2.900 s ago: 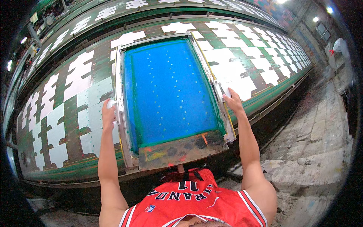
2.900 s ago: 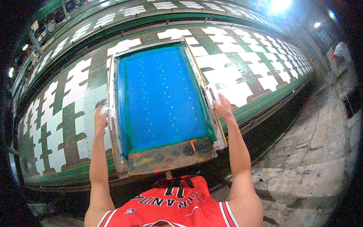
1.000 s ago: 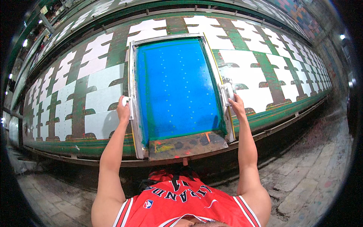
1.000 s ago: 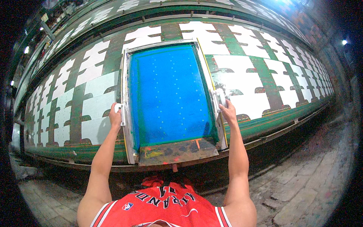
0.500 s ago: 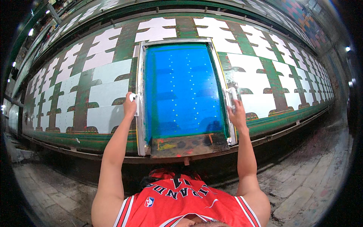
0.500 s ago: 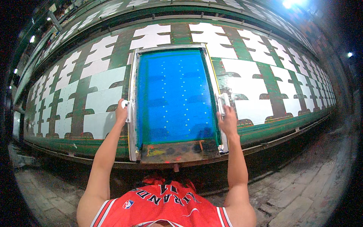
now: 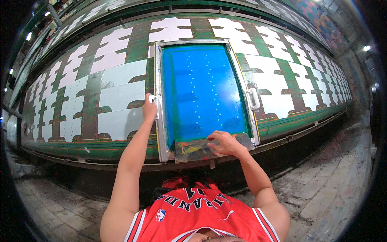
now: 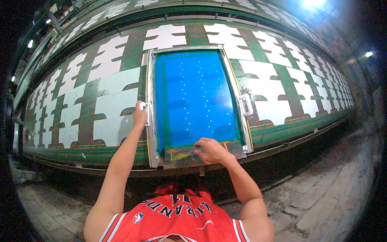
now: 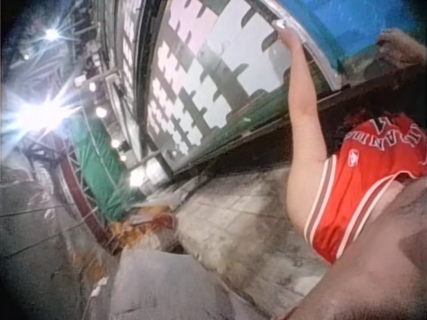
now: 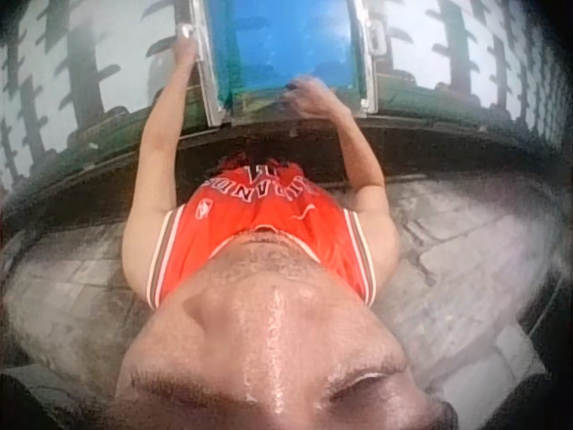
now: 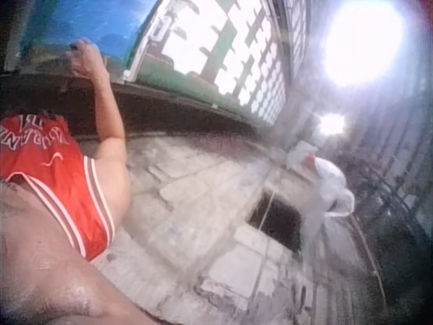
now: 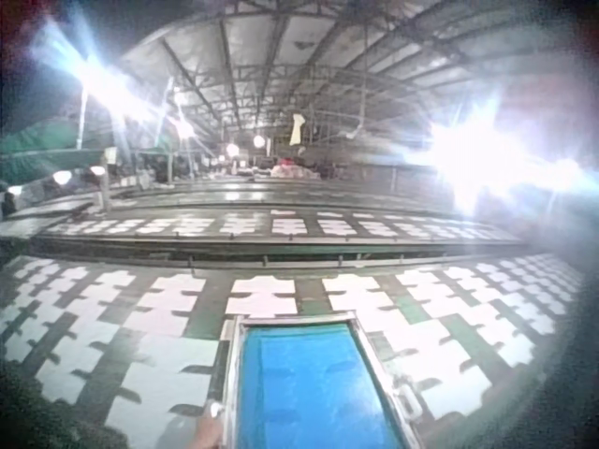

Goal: The person performs screen printing by repeatedly pulling a squeegee across a blue mesh screen to transfer ink onto white t-shirts moving on a conveyor. The person holds the screen frame with both hands and uses a squeegee in the right hand to spread ink across the mesh.

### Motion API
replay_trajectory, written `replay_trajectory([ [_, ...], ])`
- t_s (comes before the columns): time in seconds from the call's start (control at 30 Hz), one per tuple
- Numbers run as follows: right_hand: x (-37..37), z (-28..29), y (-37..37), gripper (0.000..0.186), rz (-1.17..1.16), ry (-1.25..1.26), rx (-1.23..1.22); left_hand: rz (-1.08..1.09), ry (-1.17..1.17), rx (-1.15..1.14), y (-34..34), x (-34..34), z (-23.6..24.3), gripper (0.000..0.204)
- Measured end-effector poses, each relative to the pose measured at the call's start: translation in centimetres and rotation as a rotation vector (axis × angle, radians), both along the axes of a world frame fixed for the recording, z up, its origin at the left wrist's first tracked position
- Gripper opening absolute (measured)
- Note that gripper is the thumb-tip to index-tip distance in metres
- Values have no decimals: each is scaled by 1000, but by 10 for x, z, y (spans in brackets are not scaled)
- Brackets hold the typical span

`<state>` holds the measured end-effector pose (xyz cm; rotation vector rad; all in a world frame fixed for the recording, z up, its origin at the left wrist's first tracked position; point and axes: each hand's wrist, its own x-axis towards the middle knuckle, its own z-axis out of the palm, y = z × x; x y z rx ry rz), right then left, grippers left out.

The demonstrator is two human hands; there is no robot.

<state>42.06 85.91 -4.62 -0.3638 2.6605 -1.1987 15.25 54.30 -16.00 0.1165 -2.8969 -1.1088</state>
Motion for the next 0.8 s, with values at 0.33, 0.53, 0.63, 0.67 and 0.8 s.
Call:
replay_trajectory([
  [0.33, 32, 38, -48, 33, -206, 9, -186, 9, -5, -22, -1, 3, -1, 54],
  [0.53, 11, 95, -56, 38, -158, 242, -323, -7, -11, -17, 0, -2, -5, 56],
  [0.63, -10, 124, -55, 39, -35, 444, -455, 12, -26, -20, -1, 0, -6, 56],
  [0.67, -15, 134, -54, 39, 10, 455, -483, 12, -20, -24, -2, 0, -6, 57],
  [0.8, -35, 176, -34, 38, 211, 561, -748, 49, -25, 5, 0, 3, -5, 56],
])
